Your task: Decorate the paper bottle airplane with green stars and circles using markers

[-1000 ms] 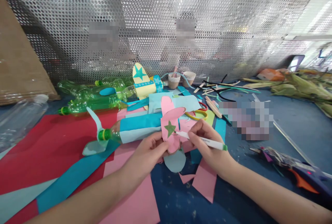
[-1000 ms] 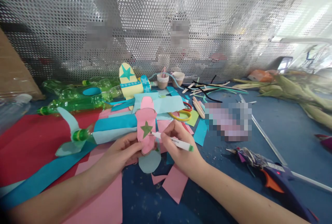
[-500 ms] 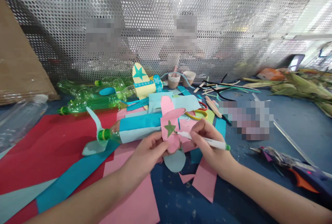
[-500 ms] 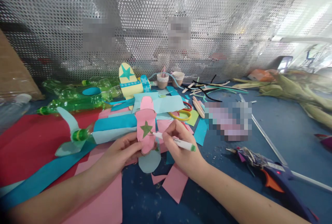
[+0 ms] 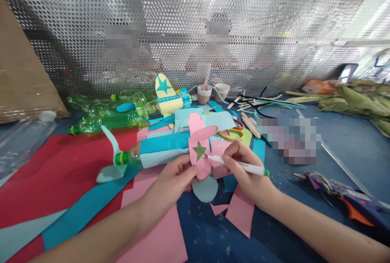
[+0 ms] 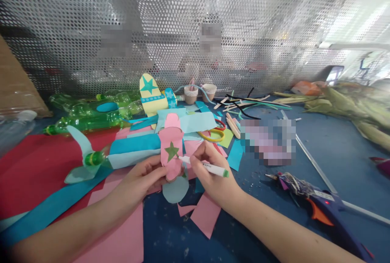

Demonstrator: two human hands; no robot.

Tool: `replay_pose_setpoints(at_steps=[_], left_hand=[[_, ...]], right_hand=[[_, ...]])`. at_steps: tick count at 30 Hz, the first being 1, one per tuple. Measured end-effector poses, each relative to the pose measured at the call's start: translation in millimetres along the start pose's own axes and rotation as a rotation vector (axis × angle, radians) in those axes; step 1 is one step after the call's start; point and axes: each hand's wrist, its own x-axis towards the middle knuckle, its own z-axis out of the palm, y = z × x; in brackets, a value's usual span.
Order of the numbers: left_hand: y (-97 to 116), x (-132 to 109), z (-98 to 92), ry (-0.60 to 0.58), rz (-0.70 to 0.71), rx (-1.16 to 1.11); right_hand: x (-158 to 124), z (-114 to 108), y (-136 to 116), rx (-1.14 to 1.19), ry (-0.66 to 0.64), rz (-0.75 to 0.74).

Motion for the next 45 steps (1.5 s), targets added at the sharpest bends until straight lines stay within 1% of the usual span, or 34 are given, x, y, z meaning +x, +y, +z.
replay_pose_setpoints(at_steps=[6,13,19,24,32,42,45], left_hand=[[0.2,1.4,-0.2,0.001,0.0,0.03],[-1.1,1.9,-0.5,-0.011,0.029,0.001],[1.7,1.2,1.3,-0.002,0.007,-0.018],[-1.4,4.3,0.8,-0.006,0.009,-0.027],[-2.9,2.3,0.7,-0.002,0.014,-0.038],[2.8,0.5,1.8,0.028,-0.001,-0.046],[2.5,0.0,1.6,0.02,0.002,-0.037]], right_hand=[[0.7,-0.1,-0.1,0.001,-0.006,-0.018],[0.5,-1.0,-0.6,-0.02,0.0,-0.036],[0.5,-1.2,-0.7,-0.029,0.011,-0.024],[0.5,0.8,-0.4,-0.008,0.006,-0.01],[1.2,0.3,-0.6,-0.004,0.008,0.005],[0.2,-1.0,-1.5,-0.044,0.03,-0.009],[1.4,-1.3,-3.6,-0.063,0.049,-0.03]])
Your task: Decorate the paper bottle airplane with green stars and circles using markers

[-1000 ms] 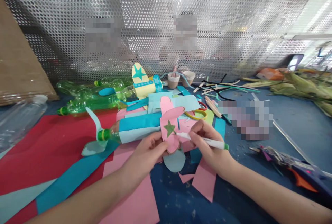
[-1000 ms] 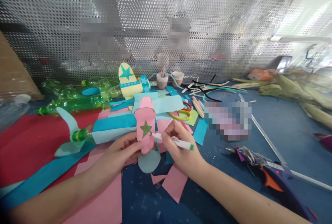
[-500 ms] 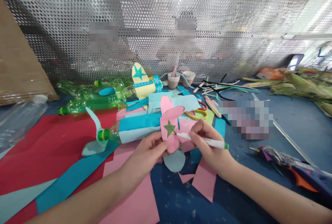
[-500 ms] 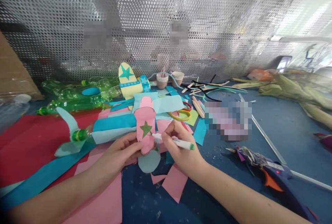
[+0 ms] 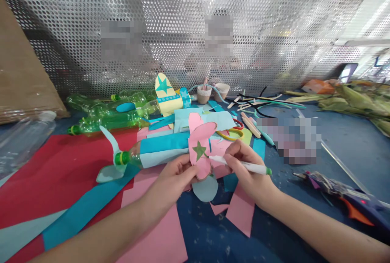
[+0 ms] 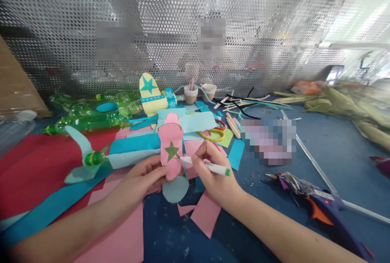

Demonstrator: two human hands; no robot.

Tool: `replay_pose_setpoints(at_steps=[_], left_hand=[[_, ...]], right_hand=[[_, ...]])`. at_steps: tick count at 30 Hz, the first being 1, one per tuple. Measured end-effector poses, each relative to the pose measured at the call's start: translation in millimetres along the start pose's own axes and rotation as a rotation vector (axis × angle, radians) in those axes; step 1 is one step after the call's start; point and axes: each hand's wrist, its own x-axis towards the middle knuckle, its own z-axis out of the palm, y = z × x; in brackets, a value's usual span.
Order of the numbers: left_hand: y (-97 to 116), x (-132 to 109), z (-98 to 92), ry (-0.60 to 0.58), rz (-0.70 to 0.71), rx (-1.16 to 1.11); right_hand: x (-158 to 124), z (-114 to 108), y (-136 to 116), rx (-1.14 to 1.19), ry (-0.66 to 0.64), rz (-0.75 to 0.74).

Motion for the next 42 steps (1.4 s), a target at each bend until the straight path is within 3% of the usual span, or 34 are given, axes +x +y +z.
replay_pose_setpoints(at_steps=[24,30,42], left_hand=[[-3.1,1.3,-0.8,-0.036,0.015,0.004],[-3.0,0.9,-1.3,-0.013,-0.009,0.01],[-8.7,7.0,-5.2,-0.052,0.019,0.038]], right_hand=[[0.0,0.0,-1.4,0.013,0.004,0.005],[0.9,3.6,-4.5,0.107,-0.071,0.018],[1.2,4.1,-5.6,0.123,-0.063,0.02]])
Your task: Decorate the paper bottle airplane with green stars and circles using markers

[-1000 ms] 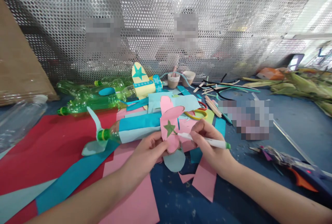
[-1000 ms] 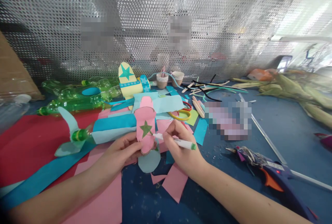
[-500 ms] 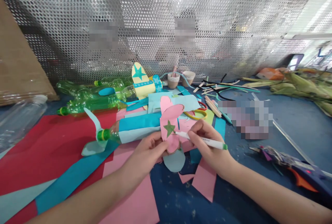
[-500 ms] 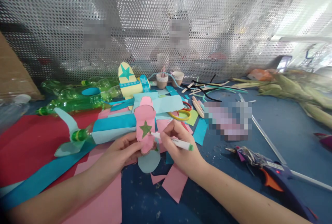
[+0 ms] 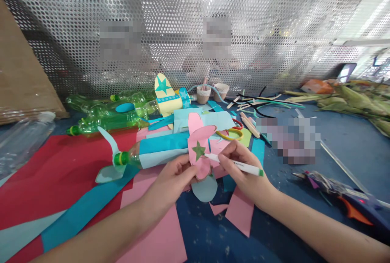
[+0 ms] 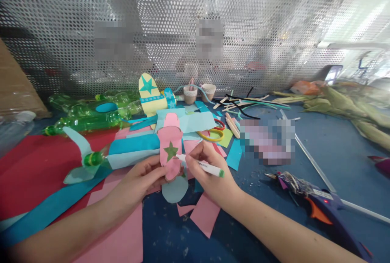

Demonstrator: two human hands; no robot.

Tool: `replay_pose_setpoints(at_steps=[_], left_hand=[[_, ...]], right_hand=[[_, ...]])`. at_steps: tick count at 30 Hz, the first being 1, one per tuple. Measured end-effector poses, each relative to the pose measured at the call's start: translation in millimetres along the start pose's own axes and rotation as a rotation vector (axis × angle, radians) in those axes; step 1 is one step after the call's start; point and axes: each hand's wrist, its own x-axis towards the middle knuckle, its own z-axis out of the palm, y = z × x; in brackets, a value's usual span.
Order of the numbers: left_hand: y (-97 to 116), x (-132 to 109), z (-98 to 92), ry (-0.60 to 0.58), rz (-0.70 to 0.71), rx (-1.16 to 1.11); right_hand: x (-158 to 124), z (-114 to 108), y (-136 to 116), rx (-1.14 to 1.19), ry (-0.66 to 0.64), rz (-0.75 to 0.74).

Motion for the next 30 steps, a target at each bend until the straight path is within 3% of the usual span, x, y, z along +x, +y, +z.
replay_pose_setpoints(at_steps=[11,30], left_hand=[[2.8,-1.5,2.2,-0.005,0.039,-0.051],[6.1,-4.2,4.5,0.031,-0.014,-0.044]], right_hand=[[-0.8,0.4,0.2,-0.008,-0.002,-0.004],[-0.1,1.5,-3.4,0.031,-0.036,-0.007]])
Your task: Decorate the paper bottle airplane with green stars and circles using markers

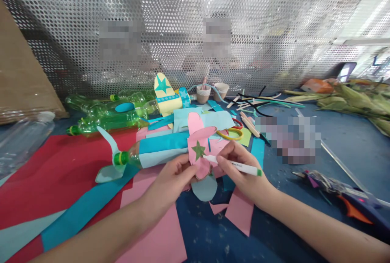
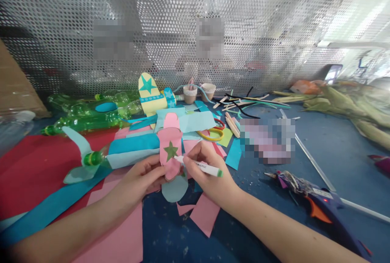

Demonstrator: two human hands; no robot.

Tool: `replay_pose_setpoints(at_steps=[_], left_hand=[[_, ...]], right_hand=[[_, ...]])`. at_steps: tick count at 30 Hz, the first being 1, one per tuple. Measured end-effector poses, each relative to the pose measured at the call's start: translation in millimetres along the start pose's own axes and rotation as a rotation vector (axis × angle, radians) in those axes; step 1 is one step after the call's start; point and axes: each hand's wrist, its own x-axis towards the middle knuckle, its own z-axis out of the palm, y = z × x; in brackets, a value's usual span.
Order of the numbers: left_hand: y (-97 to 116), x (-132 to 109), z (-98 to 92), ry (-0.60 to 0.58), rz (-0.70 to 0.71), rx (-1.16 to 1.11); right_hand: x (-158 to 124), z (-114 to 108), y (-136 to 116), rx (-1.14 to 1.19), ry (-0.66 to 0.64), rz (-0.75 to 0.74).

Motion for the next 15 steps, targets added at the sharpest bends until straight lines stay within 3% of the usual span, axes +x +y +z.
replay_pose_setpoints(at_steps=[15], left_hand=[[-0.6,0.5,-0.9,0.004,-0.013,-0.012]], right_hand=[[-1.5,-2.1,2.9,0.019,-0.03,-0.006]])
